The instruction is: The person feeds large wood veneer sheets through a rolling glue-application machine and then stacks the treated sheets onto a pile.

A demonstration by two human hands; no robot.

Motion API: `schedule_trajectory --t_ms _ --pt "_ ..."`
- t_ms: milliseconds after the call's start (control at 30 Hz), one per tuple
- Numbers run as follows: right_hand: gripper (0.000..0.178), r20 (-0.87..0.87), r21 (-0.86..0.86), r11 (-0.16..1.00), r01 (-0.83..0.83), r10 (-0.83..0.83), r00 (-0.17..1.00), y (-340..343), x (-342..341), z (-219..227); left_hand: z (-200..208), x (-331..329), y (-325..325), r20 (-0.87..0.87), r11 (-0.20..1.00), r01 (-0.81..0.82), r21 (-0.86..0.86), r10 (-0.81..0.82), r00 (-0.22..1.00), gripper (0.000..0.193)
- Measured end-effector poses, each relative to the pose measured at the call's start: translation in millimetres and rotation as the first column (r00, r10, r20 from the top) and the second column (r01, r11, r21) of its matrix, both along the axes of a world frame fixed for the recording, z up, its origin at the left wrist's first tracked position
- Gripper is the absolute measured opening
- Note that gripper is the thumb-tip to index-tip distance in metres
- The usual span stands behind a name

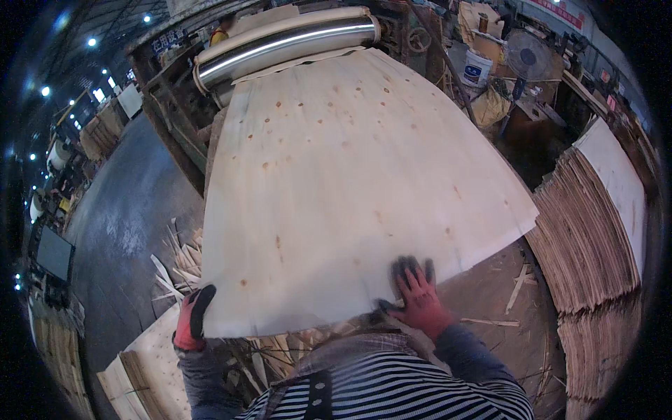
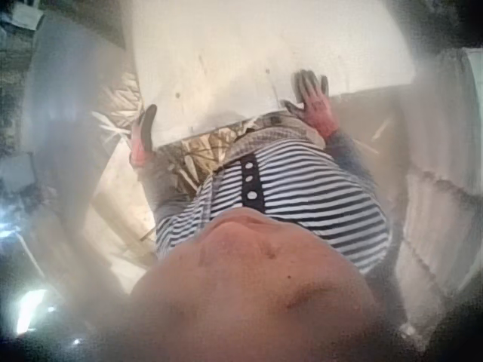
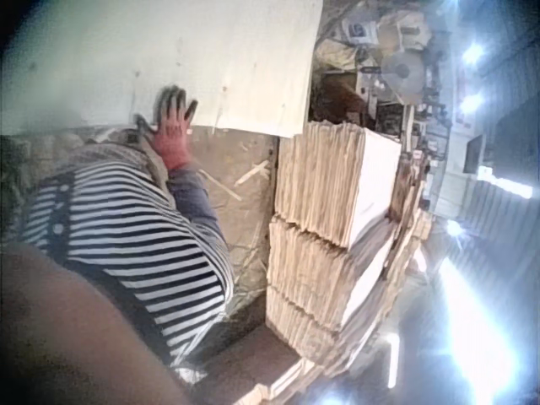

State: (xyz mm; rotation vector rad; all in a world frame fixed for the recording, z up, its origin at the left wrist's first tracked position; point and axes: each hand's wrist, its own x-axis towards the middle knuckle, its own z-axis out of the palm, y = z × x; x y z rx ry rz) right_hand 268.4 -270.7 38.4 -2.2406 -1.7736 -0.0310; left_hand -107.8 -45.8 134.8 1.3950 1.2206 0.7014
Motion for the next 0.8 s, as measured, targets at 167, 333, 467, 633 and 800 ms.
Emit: schedule_trajectory --t_ms 167,333,467,633,800 --pt "0.057 0.090 0.278 0.957 -0.080 0.057 0.994 -39 1 6 16 -26 -53 0.102 0.952 -0.075 0.297 0.046 0.994 0.027" --pt "0.046 0.239 0.353 0.922 -0.161 0.077 0.968 17 24 67 -10 -4 -5 0.538 0.982 -0.131 0.136 0.038 0.842 0.038" --pt "0.049 0.255 0.446 0.857 -0.257 0.153 0.955 117 66 80 -46 9 46 0.579 0.991 -0.012 0.132 -0.067 0.812 0.046" --pt "0.060 0.268 0.377 0.883 -0.280 0.185 0.945 257 119 55 -81 6 59 0.392 1.000 -0.006 -0.011 0.009 0.920 0.049" --pt "0.060 0.066 0.275 0.959 -0.074 0.058 0.996 357 147 33 -29 52 15 -0.090 0.972 -0.059 0.227 0.081 0.993 0.044"
